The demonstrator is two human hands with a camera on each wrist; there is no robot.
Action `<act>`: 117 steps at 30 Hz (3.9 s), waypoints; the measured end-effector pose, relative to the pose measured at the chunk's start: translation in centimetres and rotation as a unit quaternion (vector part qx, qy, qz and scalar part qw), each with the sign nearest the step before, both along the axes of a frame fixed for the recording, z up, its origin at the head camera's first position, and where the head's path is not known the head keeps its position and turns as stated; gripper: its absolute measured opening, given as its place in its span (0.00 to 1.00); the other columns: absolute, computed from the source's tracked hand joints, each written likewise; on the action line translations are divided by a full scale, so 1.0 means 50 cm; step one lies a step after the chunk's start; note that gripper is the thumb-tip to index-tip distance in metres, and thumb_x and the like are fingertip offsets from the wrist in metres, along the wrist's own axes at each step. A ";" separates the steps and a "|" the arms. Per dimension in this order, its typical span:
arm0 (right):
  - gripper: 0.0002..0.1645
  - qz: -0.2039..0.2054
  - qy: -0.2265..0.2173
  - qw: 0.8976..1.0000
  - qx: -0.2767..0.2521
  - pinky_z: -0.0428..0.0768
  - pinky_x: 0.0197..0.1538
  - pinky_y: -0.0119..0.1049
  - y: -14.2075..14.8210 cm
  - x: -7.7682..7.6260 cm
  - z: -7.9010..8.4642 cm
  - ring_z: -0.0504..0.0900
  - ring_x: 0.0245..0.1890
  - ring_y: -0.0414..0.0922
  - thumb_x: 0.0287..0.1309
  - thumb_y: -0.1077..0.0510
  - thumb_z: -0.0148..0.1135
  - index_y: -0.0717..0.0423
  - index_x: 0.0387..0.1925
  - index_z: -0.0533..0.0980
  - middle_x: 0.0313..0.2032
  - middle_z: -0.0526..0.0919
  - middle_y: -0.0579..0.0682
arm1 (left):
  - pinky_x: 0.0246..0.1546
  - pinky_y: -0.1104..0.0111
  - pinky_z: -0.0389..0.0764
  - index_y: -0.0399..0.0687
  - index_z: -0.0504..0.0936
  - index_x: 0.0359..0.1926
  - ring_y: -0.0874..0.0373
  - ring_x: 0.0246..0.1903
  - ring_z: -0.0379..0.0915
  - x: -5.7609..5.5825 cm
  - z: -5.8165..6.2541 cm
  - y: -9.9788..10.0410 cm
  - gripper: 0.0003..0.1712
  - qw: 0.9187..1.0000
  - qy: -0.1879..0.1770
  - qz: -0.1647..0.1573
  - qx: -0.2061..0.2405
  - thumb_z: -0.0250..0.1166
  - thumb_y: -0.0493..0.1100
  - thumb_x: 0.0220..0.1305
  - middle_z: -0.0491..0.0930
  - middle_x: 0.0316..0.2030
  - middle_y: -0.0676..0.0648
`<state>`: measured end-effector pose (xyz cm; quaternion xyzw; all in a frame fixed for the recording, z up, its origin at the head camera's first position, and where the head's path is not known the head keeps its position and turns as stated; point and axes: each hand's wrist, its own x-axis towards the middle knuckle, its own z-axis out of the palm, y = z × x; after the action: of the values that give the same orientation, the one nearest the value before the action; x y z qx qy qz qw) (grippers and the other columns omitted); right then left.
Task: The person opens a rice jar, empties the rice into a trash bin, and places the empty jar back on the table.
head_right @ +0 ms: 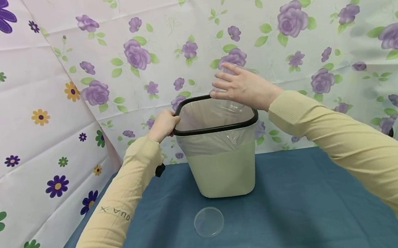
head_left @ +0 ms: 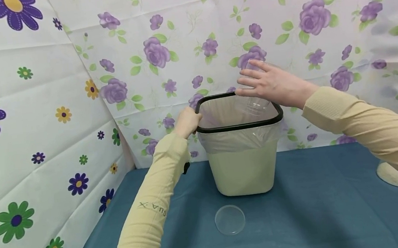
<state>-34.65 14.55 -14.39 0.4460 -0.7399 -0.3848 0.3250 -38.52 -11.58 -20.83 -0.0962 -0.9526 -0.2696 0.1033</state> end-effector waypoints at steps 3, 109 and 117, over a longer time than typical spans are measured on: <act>0.49 0.002 0.032 0.999 0.037 0.36 0.61 0.51 -0.003 0.003 0.001 0.53 0.63 0.56 0.35 0.74 0.71 0.51 0.62 0.63 0.59 0.63 0.58 | 0.08 0.75 0.62 0.39 0.70 0.13 0.61 0.03 0.62 0.000 0.001 0.000 0.20 1.000 0.000 0.000 -0.001 0.48 0.36 0.62 0.65 0.03 0.49; 0.56 0.078 -0.212 0.927 -0.299 0.44 0.59 0.57 0.025 -0.033 -0.014 0.57 0.59 0.59 0.21 0.72 0.76 0.60 0.60 0.62 0.56 0.64 0.62 | 0.07 0.74 0.61 0.40 0.69 0.12 0.60 0.04 0.63 -0.003 -0.001 0.003 0.19 1.000 0.000 0.004 0.020 0.48 0.36 0.60 0.65 0.03 0.49; 0.56 0.065 -0.300 0.860 -0.408 0.48 0.59 0.55 0.038 -0.034 -0.016 0.58 0.59 0.58 0.26 0.68 0.76 0.60 0.62 0.59 0.58 0.62 0.61 | 0.07 0.74 0.62 0.41 0.69 0.11 0.59 0.04 0.64 -0.005 -0.002 0.002 0.20 1.000 0.007 0.001 0.013 0.48 0.36 0.60 0.64 0.03 0.50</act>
<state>-36.37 16.47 -15.20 0.4138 -0.8619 0.1259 0.2647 -38.77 -11.49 -20.96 -0.0958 -0.9484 -0.2811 0.1112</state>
